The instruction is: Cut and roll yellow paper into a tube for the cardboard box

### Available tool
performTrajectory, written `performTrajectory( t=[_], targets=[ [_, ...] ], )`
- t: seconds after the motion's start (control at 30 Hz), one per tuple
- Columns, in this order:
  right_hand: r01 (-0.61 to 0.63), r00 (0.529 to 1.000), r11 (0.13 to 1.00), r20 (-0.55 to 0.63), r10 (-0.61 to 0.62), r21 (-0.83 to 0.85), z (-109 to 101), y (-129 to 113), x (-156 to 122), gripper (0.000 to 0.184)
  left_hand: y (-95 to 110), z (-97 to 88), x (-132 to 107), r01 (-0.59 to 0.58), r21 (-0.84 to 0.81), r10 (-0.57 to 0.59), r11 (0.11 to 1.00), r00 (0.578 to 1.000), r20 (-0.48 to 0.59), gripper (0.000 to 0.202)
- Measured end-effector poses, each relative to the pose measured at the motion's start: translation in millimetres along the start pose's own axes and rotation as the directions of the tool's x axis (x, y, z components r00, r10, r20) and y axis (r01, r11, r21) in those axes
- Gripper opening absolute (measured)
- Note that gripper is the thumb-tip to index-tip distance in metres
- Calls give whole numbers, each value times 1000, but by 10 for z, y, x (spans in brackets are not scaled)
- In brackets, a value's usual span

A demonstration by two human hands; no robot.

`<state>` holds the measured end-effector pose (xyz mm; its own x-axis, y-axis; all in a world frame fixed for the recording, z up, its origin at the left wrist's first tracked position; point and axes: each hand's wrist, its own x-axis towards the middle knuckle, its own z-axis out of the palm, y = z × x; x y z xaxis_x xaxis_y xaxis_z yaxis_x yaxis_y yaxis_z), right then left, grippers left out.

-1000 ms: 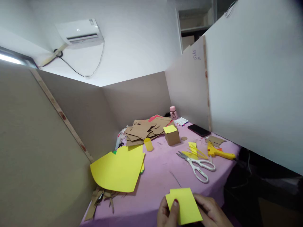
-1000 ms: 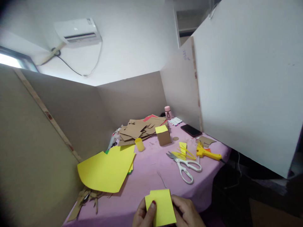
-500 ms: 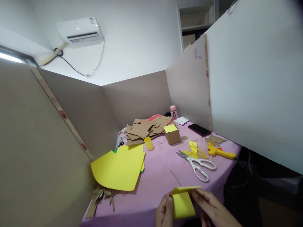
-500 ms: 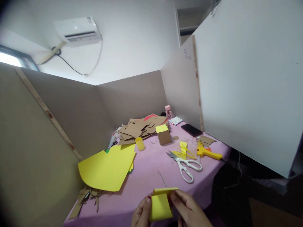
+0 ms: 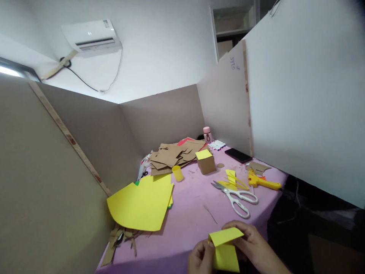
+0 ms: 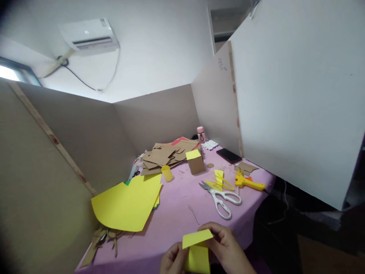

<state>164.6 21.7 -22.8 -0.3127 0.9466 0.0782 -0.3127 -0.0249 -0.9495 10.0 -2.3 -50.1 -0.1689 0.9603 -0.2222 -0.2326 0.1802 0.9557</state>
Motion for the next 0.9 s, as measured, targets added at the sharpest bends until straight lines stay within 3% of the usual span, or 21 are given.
performTrajectory(
  t=[0.33,0.57,0.9],
  targets=[
    [25,1000,999,-8,-25,-49,19,-12,-82,10,58,26,-28,57,-19,-58,998,998,-18,52],
    [272,962,925,103,-253,-266,1,-5,-99,14,222,42,-117,28,-25,-28,999,1000,-8,48],
    [349,937,850,139,-321,-393,-89,89,-95,15,333,108,-162,172,-204,-157,964,984,89,41]
  ],
)
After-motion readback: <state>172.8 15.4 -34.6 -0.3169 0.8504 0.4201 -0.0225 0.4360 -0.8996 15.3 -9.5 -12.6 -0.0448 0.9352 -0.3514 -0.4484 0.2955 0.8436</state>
